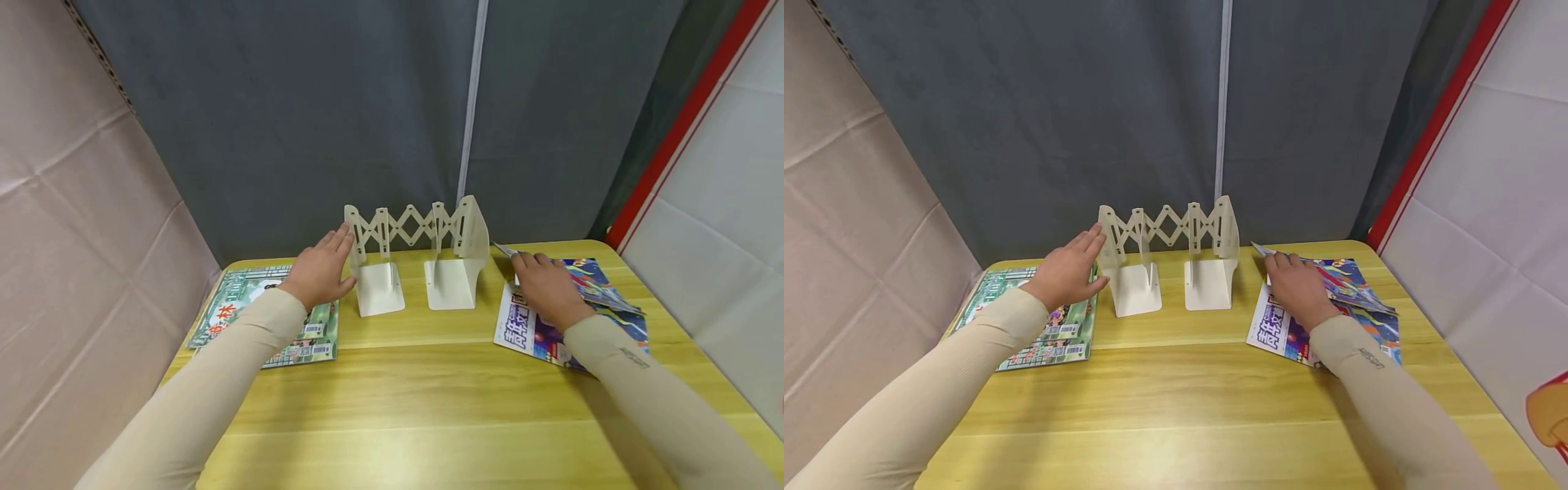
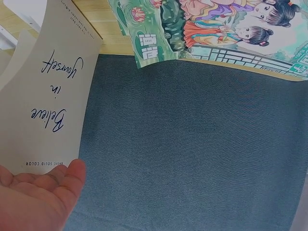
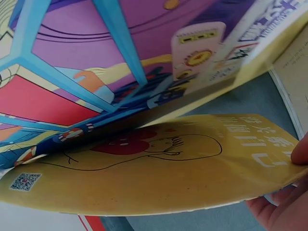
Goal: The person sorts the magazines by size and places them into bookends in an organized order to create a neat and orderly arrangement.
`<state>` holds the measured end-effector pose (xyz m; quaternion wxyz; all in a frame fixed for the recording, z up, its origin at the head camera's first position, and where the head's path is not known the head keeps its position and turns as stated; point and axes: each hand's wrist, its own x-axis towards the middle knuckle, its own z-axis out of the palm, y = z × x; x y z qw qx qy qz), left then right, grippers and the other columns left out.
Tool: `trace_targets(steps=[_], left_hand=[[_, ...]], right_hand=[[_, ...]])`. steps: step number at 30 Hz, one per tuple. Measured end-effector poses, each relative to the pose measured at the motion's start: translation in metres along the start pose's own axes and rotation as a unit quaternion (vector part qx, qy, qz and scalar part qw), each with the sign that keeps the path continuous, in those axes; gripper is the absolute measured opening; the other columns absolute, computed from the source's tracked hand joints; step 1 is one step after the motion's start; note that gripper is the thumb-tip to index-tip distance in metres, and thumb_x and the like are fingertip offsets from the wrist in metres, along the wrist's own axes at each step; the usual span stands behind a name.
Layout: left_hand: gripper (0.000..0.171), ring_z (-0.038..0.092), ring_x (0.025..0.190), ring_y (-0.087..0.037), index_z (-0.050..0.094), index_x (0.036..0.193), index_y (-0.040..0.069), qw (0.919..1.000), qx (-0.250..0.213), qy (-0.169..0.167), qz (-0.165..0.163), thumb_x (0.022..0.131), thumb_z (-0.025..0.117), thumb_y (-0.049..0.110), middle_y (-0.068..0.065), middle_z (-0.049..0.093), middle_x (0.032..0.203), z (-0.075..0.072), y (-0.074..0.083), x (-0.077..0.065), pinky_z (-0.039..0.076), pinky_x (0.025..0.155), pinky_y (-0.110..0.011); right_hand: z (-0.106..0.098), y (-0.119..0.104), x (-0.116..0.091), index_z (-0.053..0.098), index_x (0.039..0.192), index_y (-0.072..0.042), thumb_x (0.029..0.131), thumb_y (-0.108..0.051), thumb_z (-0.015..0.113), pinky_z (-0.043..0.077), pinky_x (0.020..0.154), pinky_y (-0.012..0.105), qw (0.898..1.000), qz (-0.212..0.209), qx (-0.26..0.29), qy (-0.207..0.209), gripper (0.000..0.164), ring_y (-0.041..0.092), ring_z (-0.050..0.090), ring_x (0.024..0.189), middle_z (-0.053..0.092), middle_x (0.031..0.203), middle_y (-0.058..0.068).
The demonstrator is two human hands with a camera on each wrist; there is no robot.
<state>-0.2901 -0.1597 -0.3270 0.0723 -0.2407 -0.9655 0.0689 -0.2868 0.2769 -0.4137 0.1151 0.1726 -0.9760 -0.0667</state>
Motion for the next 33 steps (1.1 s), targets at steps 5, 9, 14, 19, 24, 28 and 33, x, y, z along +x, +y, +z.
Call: trace_targets(steps=[5,9,14,19,24,28,33], left_hand=[[0.086,0.028,0.145,-0.036,0.022,0.157,0.001,1.0,0.002,0.005,0.002,0.094,0.06,0.044,-0.016,0.012,0.164,0.002,-0.001,0.001,0.044,0.102,-0.054],[0.085,0.029,0.145,-0.036,0.023,0.157,0.0,0.9999,0.002,0.01,0.004,0.094,0.06,0.044,-0.017,0.013,0.164,0.003,-0.002,0.001,0.045,0.101,-0.054],[0.086,0.028,0.145,-0.036,0.023,0.157,0.0,1.0,0.0,0.009,0.004,0.094,0.061,0.044,-0.017,0.012,0.164,0.002,-0.002,0.0,0.044,0.101,-0.054],[0.085,0.029,0.145,-0.036,0.023,0.157,0.0,0.9999,-0.001,0.015,0.008,0.094,0.06,0.043,-0.017,0.013,0.164,0.002,-0.001,0.0,0.045,0.1,-0.054],[0.083,0.029,0.145,-0.036,0.025,0.156,0.0,0.9998,-0.006,0.017,0.008,0.094,0.06,0.042,-0.016,0.013,0.164,0.002,-0.001,0.001,0.046,0.098,-0.053],[0.082,0.03,0.145,-0.036,0.026,0.156,0.001,0.9998,-0.01,0.015,0.004,0.094,0.06,0.043,-0.016,0.013,0.164,0.003,-0.001,0.0,0.047,0.098,-0.053],[0.083,0.03,0.144,-0.036,0.026,0.156,0.001,0.9998,-0.015,0.015,0.002,0.093,0.062,0.041,-0.016,0.013,0.164,0.003,-0.001,0.0,0.046,0.099,-0.054]], right_hand=[[-0.007,-0.002,-0.002,0.039,0.136,0.003,0.094,-0.01,0.062,0.039,0.1,0.065,1.0,0.002,0.002,0.014,0.049,0.046,0.047,0.122,0.05,0.133,0.024],[-0.014,-0.003,-0.002,0.038,0.138,0.003,0.093,-0.01,0.062,0.037,0.101,0.065,1.0,0.005,0.004,0.018,0.053,0.047,0.045,0.124,0.049,0.135,0.025],[-0.024,-0.005,-0.002,0.036,0.145,0.002,0.093,-0.015,0.064,0.038,0.101,0.064,1.0,0.014,0.013,0.024,0.062,0.047,0.045,0.125,0.048,0.138,0.025],[-0.038,-0.007,-0.003,0.036,0.146,0.001,0.09,-0.016,0.067,0.043,0.096,0.062,0.999,0.011,0.01,0.035,0.066,0.045,0.049,0.119,0.051,0.134,0.024],[-0.052,-0.006,-0.004,0.04,0.142,0.003,0.088,-0.013,0.066,0.05,0.089,0.057,0.997,-0.007,-0.009,0.071,0.062,0.043,0.054,0.108,0.056,0.128,0.024],[-0.061,-0.007,-0.006,0.041,0.142,0.003,0.086,-0.013,0.066,0.049,0.091,0.057,0.996,-0.003,-0.005,0.085,0.063,0.044,0.053,0.109,0.056,0.13,0.024],[-0.07,-0.01,-0.009,0.042,0.141,0.003,0.088,-0.014,0.065,0.049,0.091,0.057,0.994,-0.003,-0.009,0.109,0.06,0.043,0.053,0.111,0.056,0.13,0.024]])
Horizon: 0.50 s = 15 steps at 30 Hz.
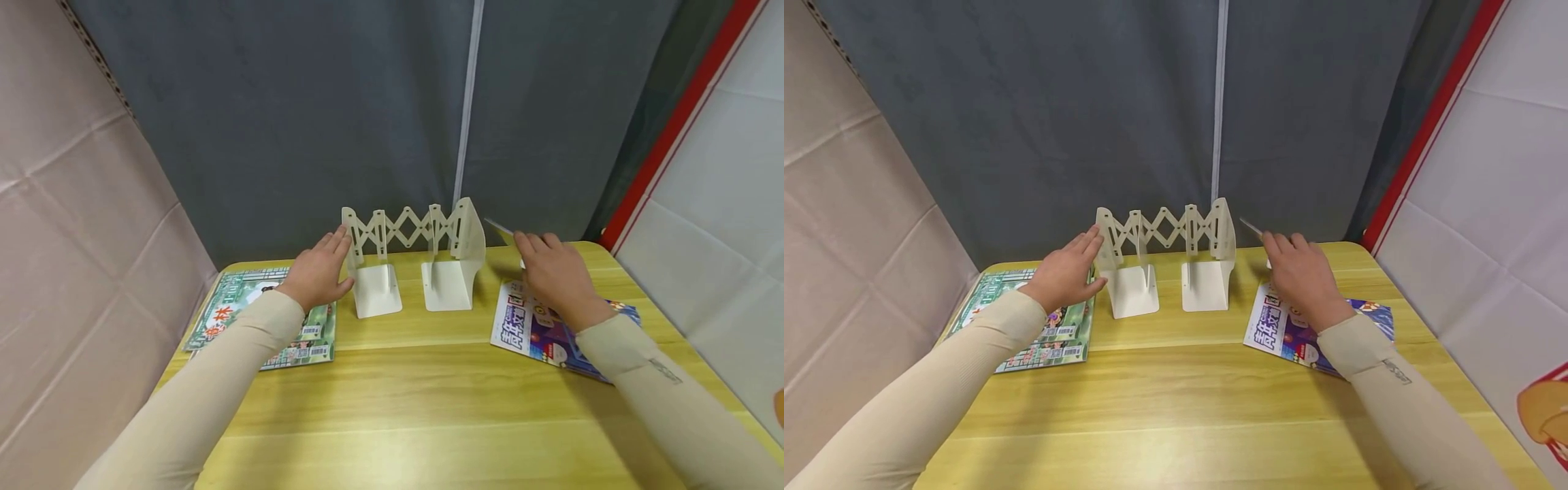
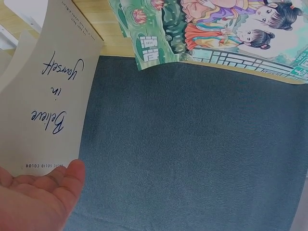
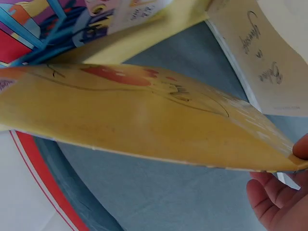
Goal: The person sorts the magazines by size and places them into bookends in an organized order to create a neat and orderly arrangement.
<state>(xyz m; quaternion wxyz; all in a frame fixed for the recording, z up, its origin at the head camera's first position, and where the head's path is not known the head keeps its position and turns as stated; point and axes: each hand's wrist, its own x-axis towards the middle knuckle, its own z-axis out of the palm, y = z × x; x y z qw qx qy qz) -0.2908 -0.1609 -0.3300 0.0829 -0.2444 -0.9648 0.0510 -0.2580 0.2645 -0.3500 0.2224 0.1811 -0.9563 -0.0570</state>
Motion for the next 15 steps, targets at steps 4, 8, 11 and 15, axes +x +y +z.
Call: trace_targets(steps=[4,8,11,15], left_hand=[[0.083,0.03,0.144,-0.037,0.026,0.156,0.0,1.0,-0.005,0.003,0.0,0.093,0.063,0.04,-0.016,0.013,0.164,0.001,-0.001,0.0,0.046,0.099,-0.054],[0.084,0.031,0.144,-0.037,0.025,0.156,0.0,0.9999,-0.01,0.003,0.0,0.093,0.063,0.04,-0.016,0.013,0.164,0.001,0.0,0.0,0.047,0.099,-0.053],[0.085,0.031,0.144,-0.037,0.024,0.156,0.0,1.0,-0.009,0.0,-0.001,0.093,0.062,0.041,-0.016,0.012,0.165,0.001,0.0,0.0,0.047,0.098,-0.053],[0.085,0.03,0.144,-0.037,0.024,0.156,0.0,1.0,-0.006,-0.001,-0.001,0.093,0.062,0.041,-0.016,0.012,0.164,0.0,0.0,-0.001,0.047,0.098,-0.053]], right_hand=[[-0.008,-0.004,-0.001,0.042,0.138,0.003,0.088,-0.013,0.063,0.048,0.092,0.059,1.0,-0.002,0.004,0.023,0.057,0.045,0.052,0.113,0.054,0.129,0.024],[-0.016,-0.008,-0.003,0.043,0.136,0.002,0.087,-0.012,0.064,0.047,0.092,0.06,0.999,-0.005,0.011,0.045,0.056,0.045,0.051,0.114,0.053,0.129,0.024],[-0.022,-0.012,-0.004,0.044,0.136,0.002,0.086,-0.013,0.065,0.047,0.091,0.06,0.998,-0.011,0.013,0.06,0.056,0.045,0.051,0.114,0.053,0.129,0.024],[-0.03,-0.016,-0.005,0.045,0.135,0.003,0.086,-0.012,0.064,0.048,0.091,0.059,0.997,-0.018,0.015,0.078,0.055,0.045,0.052,0.113,0.054,0.129,0.024]])
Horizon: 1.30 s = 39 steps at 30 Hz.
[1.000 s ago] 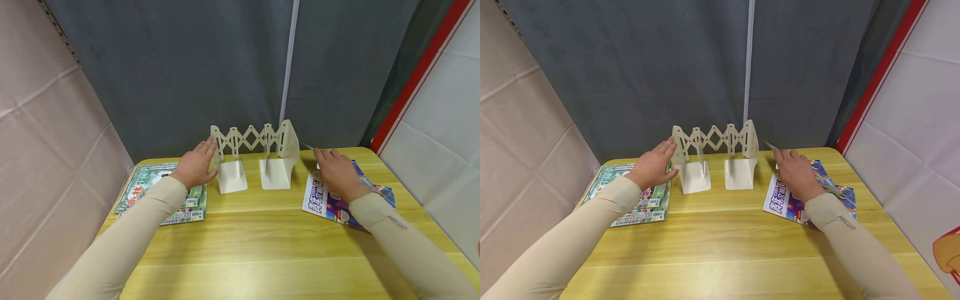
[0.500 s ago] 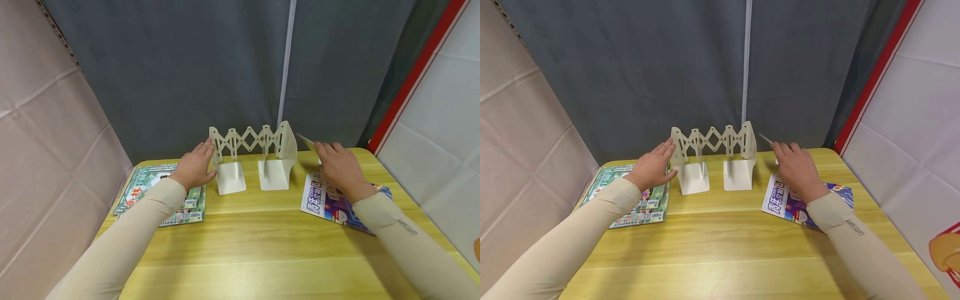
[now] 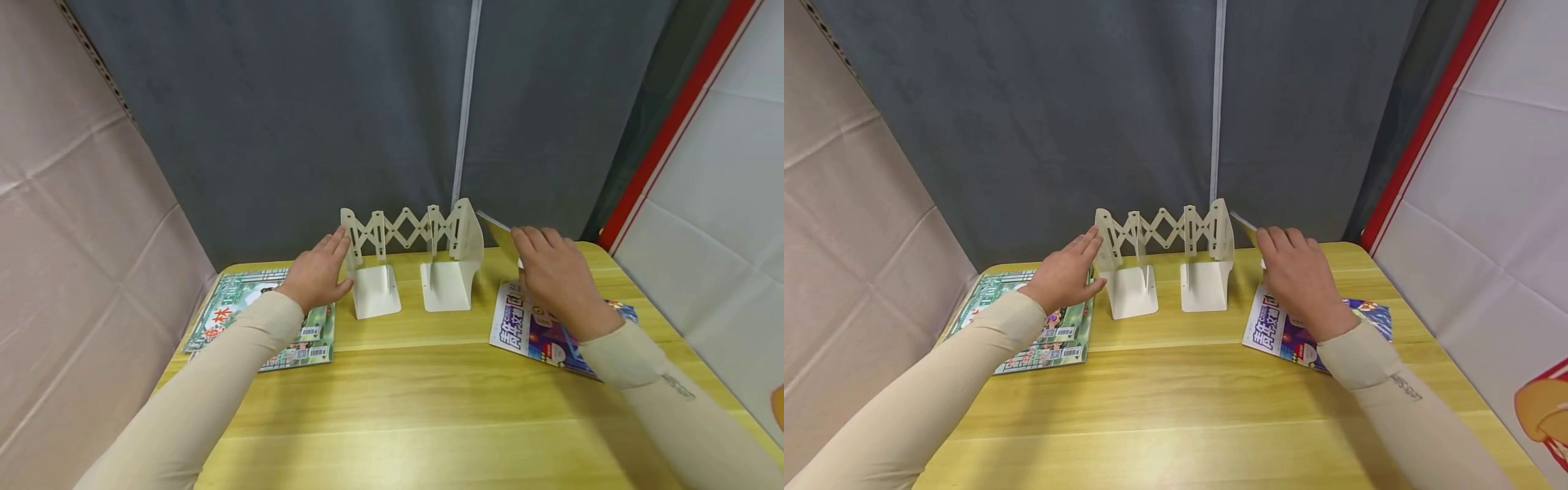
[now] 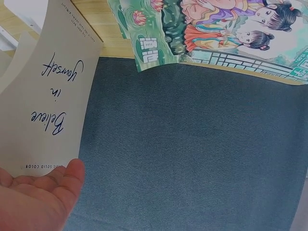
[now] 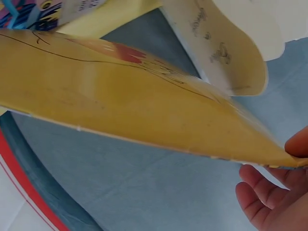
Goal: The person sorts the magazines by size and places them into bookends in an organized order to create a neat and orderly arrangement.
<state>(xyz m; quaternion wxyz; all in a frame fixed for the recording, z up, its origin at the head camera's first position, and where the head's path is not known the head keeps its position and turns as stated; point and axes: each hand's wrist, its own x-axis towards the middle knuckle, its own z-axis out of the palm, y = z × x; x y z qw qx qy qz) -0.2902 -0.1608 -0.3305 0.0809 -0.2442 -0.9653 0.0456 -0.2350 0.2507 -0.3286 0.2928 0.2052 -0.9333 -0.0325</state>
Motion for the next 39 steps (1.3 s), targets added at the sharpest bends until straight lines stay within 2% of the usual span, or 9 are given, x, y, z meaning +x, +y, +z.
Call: trace_targets(steps=[10,17,28,34,39], left_hand=[[0.083,0.031,0.144,-0.037,0.026,0.155,-0.001,1.0,0.0,0.007,0.001,0.093,0.063,0.04,-0.017,0.015,0.164,0.002,0.0,0.0,0.046,0.099,-0.055],[0.084,0.031,0.144,-0.038,0.026,0.156,0.0,1.0,-0.003,0.004,-0.001,0.093,0.064,0.04,-0.018,0.015,0.164,0.001,0.0,-0.001,0.045,0.099,-0.055],[0.084,0.031,0.144,-0.038,0.024,0.156,-0.001,1.0,-0.002,0.005,0.004,0.093,0.062,0.041,-0.017,0.013,0.164,-0.001,0.0,0.0,0.045,0.1,-0.055],[0.084,0.03,0.144,-0.039,0.025,0.156,-0.001,1.0,0.003,0.0,0.006,0.093,0.061,0.041,-0.018,0.013,0.164,-0.002,-0.001,-0.001,0.046,0.099,-0.054],[0.083,0.031,0.144,-0.038,0.025,0.155,-0.002,1.0,0.004,0.003,0.006,0.094,0.061,0.041,-0.018,0.014,0.164,0.0,-0.002,0.0,0.047,0.098,-0.054]], right_hand=[[-0.019,-0.011,-0.003,0.05,0.13,0.003,0.086,-0.009,0.062,0.05,0.086,0.058,0.999,-0.02,0.008,0.036,0.048,0.044,0.055,0.107,0.059,0.124,0.023],[-0.036,-0.02,-0.006,0.05,0.133,0.002,0.081,-0.013,0.068,0.047,0.094,0.058,0.999,-0.012,0.01,0.031,0.057,0.043,0.05,0.117,0.054,0.132,0.023],[-0.06,-0.031,-0.008,0.05,0.135,0.002,0.076,-0.015,0.078,0.044,0.099,0.057,0.998,-0.038,0.017,0.049,0.068,0.042,0.049,0.122,0.054,0.134,0.023],[-0.072,-0.039,-0.009,0.051,0.137,0.002,0.076,-0.013,0.075,0.042,0.101,0.057,0.998,-0.035,0.022,0.044,0.067,0.041,0.048,0.124,0.053,0.137,0.022],[-0.08,-0.046,-0.008,0.053,0.134,0.003,0.075,-0.01,0.072,0.043,0.1,0.057,0.996,-0.047,0.035,0.062,0.063,0.041,0.049,0.123,0.054,0.136,0.022]])
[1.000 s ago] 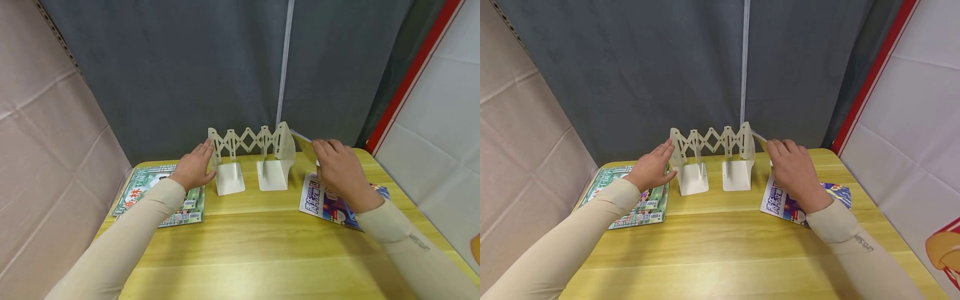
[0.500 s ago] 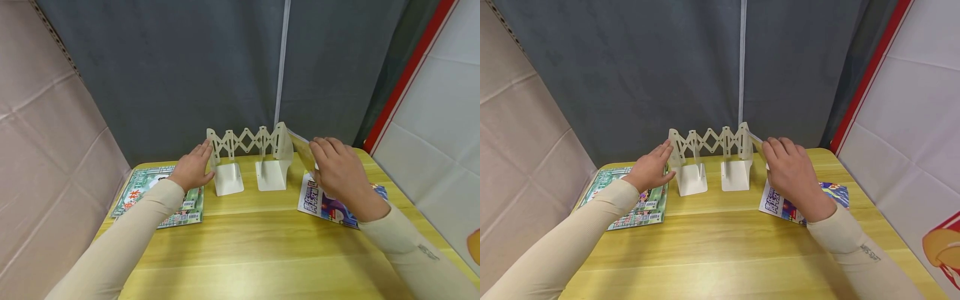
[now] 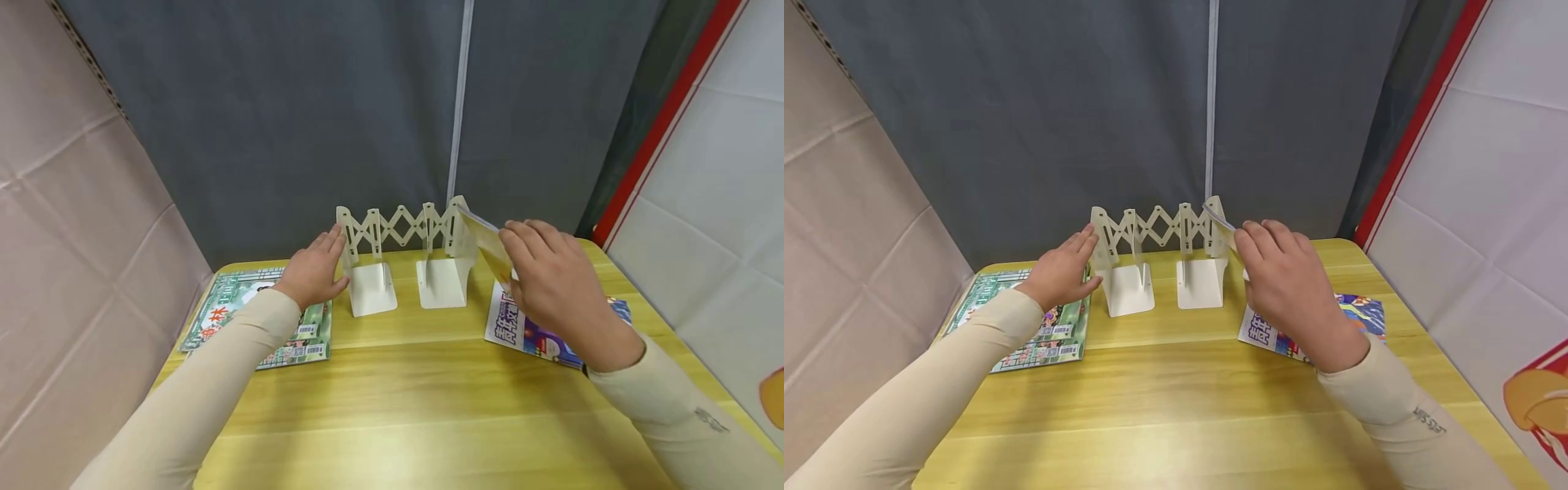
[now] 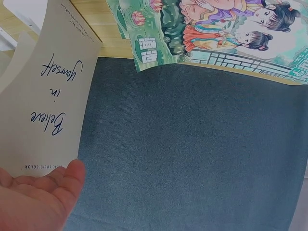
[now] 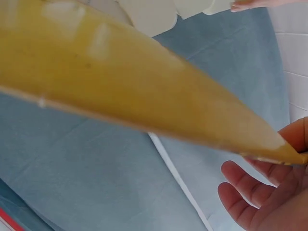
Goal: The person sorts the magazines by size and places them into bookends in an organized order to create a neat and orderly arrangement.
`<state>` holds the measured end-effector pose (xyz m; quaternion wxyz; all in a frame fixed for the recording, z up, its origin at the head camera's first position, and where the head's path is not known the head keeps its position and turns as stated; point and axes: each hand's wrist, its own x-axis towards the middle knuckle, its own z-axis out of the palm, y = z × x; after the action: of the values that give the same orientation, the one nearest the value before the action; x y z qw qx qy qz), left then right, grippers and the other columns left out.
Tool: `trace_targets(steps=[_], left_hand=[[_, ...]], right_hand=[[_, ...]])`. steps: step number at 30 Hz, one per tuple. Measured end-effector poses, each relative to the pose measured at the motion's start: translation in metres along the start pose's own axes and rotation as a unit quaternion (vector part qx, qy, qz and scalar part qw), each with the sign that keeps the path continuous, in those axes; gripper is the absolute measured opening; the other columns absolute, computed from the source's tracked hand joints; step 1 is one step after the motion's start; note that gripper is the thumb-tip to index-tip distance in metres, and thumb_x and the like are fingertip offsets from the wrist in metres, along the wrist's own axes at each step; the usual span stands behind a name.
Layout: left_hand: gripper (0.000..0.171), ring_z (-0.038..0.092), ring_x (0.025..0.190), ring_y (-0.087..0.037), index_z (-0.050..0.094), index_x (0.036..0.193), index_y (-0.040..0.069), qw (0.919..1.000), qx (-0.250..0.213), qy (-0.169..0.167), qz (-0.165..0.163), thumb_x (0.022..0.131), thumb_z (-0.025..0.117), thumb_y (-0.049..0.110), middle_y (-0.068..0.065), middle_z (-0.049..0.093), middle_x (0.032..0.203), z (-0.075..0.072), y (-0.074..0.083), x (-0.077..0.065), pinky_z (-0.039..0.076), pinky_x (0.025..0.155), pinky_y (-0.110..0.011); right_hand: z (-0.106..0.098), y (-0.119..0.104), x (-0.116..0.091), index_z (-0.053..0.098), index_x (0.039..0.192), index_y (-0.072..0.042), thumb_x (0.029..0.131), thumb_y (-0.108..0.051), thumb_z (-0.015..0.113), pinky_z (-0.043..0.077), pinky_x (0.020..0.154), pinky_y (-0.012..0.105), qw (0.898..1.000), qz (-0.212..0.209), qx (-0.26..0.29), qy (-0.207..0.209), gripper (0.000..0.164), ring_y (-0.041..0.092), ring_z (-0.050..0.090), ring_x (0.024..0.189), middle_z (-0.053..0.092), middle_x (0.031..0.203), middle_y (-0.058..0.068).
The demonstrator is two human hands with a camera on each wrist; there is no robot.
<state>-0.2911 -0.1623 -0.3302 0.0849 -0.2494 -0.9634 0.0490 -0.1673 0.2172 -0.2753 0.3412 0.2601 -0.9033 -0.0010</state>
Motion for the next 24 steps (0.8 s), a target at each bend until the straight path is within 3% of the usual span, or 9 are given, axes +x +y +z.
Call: trace_targets(steps=[6,14,24], left_hand=[[0.082,0.03,0.144,-0.039,0.026,0.155,-0.001,1.0,-0.003,0.006,-0.003,0.094,0.061,0.041,-0.018,0.014,0.164,0.003,-0.001,0.002,0.047,0.097,-0.054],[0.079,0.026,0.145,-0.04,0.03,0.154,0.0,0.9995,0.015,0.027,-0.002,0.094,0.061,0.04,-0.018,0.019,0.163,0.004,-0.004,0.001,0.049,0.09,-0.056],[0.073,0.022,0.147,-0.04,0.034,0.153,0.001,0.9995,0.016,0.02,-0.017,0.094,0.057,0.038,-0.017,0.016,0.164,0.002,-0.004,-0.002,0.047,0.094,-0.057]], right_hand=[[-0.006,-0.006,0.003,0.055,0.129,0.005,0.073,-0.007,0.071,0.045,0.099,0.056,0.999,-0.021,0.014,0.034,0.059,0.041,0.053,0.119,0.058,0.131,0.022],[-0.009,-0.019,0.007,0.056,0.13,0.003,0.07,-0.003,0.073,0.046,0.099,0.055,0.999,-0.002,0.023,0.049,0.063,0.039,0.054,0.119,0.058,0.133,0.02],[-0.004,-0.027,0.009,0.059,0.124,0.005,0.07,0.001,0.068,0.048,0.095,0.055,0.994,-0.014,0.052,0.096,0.056,0.039,0.056,0.114,0.061,0.128,0.022]])
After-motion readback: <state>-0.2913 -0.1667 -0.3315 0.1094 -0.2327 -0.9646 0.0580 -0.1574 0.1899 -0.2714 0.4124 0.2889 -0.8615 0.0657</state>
